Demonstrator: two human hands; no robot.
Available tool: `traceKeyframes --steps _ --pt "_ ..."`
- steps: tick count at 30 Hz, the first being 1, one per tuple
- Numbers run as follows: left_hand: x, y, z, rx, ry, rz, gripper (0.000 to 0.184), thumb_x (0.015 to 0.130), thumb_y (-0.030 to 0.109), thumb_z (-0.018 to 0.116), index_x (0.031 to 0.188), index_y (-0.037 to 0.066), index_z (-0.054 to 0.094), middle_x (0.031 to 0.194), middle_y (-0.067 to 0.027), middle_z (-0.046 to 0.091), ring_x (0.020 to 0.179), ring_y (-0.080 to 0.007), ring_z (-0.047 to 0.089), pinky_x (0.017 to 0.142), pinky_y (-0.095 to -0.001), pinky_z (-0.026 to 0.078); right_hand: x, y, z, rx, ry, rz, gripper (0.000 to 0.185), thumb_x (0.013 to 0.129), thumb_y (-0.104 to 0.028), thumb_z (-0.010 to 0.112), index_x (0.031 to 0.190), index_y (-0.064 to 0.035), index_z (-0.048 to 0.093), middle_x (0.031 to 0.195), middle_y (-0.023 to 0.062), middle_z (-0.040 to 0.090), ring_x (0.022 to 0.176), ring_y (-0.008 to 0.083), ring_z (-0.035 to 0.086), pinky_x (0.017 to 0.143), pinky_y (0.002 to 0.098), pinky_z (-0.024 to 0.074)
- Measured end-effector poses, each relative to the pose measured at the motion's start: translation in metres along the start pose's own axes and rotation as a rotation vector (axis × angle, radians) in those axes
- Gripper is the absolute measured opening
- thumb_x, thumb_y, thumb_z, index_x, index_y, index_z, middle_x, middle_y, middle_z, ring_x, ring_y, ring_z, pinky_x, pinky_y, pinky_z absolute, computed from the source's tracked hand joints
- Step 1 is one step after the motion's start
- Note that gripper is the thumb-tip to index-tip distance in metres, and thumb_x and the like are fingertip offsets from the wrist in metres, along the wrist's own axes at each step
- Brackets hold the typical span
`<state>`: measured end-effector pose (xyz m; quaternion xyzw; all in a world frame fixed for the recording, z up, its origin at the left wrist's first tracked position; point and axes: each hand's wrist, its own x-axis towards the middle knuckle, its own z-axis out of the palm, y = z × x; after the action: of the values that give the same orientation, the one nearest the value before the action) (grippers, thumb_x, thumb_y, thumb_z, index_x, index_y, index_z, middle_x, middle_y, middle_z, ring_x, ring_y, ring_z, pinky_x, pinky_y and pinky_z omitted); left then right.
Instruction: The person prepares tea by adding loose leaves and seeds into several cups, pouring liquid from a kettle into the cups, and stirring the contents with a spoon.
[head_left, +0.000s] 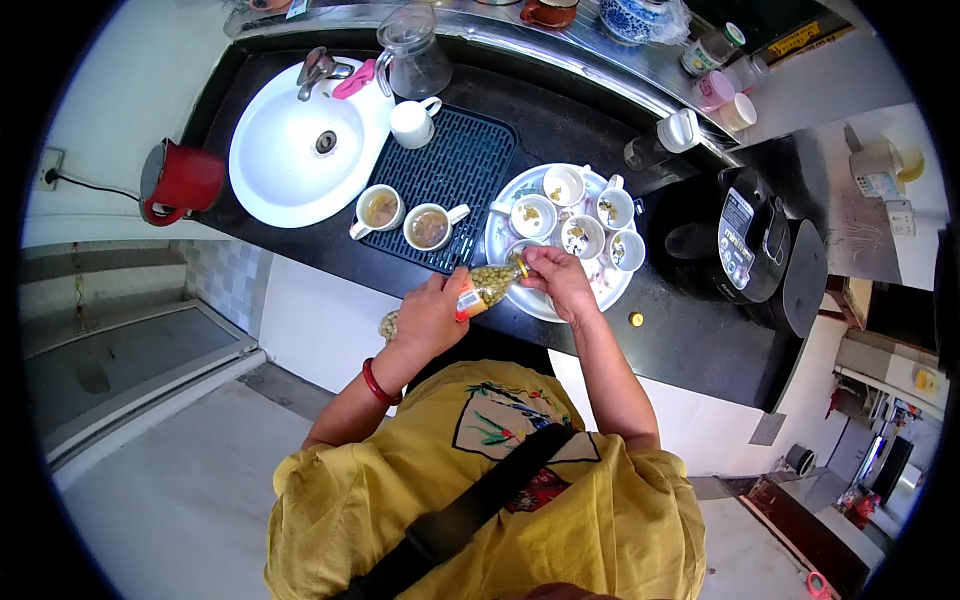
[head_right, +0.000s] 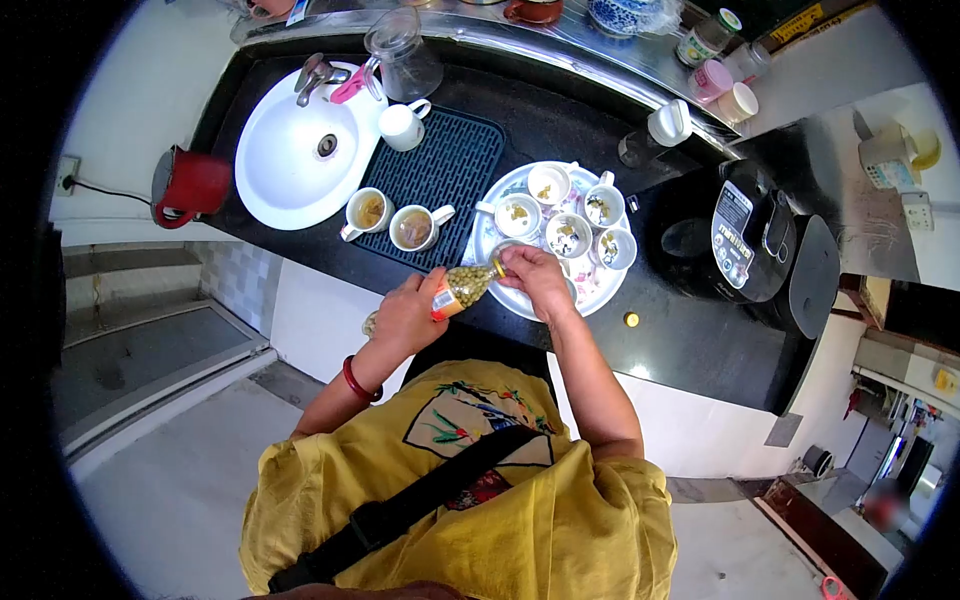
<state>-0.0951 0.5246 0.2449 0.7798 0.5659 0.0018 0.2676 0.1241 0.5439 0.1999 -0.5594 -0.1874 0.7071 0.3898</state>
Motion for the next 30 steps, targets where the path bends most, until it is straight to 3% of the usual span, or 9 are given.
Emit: traceKeyframes --steps 2,8,14,18,20,30 --pt "-0.002 0.003 0.0 0.087 0.075 0.092 0.062 0.062 0.016 0.067 0.12 0.01 0.044 0.088 -0.0132 0.054 0.076 -0.0312 0.058 0.067 -0.0401 0.047 -0.004 0.004 -0.003 0.018 0.012 0.0 0.023 0.086 -0.016 0.057 0.099 0.0025 0.059 0.09 0.0064 0.061 0.073 0.0115 0.059 0.068 0.0239 0.0536" --pt "-0.006 -0.002 0.0 0.204 0.01 0.086 0.063 0.06 0.017 0.07 0.118 0.009 0.046 0.084 -0.0125 0.053 0.073 -0.0306 0.058 0.065 -0.0393 0.047 0.006 0.035 -0.004 0.118 -0.036 0.085 0.023 0.085 -0.014 0.059 0.099 0.0035 0.059 0.091 0.0071 0.06 0.078 0.0131 0.059 0.067 0.0239 0.0524" --pt "-0.009 0.0 -0.007 0.19 0.068 0.11 0.068 0.059 0.018 0.071 0.12 0.009 0.043 0.083 -0.0134 0.052 0.074 -0.0319 0.058 0.066 -0.0393 0.048 -0.005 0.025 0.0 0.086 0.001 0.01 0.023 0.085 -0.015 0.058 0.099 0.0035 0.059 0.093 0.0076 0.061 0.078 0.0126 0.059 0.067 0.0236 0.0519" --pt "-0.006 -0.011 0.005 0.103 -0.014 0.046 0.07 0.059 0.02 0.072 0.121 0.011 0.042 0.087 -0.0139 0.053 0.078 -0.0333 0.058 0.068 -0.0405 0.048 -0.004 0.023 0.001 0.193 0.006 0.031 0.025 0.087 -0.016 0.055 0.1 0.0054 0.057 0.094 0.0108 0.061 0.079 0.0162 0.06 0.072 0.0259 0.0523" --pt "-0.007 -0.012 0.009 -0.077 -0.01 0.005 0.07 0.061 0.021 0.071 0.123 0.012 0.041 0.092 -0.0148 0.054 0.08 -0.0346 0.057 0.07 -0.0418 0.047 -0.004 0.017 -0.006 0.243 -0.063 0.037 0.025 0.088 -0.016 0.052 0.1 0.0058 0.057 0.095 0.0126 0.06 0.082 0.0184 0.061 0.074 0.0275 0.0524" --pt "-0.004 -0.013 0.012 -0.243 0.05 0.014 0.072 0.061 0.022 0.072 0.123 0.012 0.039 0.098 -0.0154 0.055 0.085 -0.0346 0.057 0.072 -0.0418 0.047 0.0 -0.017 -0.011 0.461 -0.146 0.052 0.026 0.092 -0.012 0.037 0.1 0.0074 0.053 0.098 0.0179 0.059 0.089 0.0229 0.061 0.079 0.0309 0.0518"
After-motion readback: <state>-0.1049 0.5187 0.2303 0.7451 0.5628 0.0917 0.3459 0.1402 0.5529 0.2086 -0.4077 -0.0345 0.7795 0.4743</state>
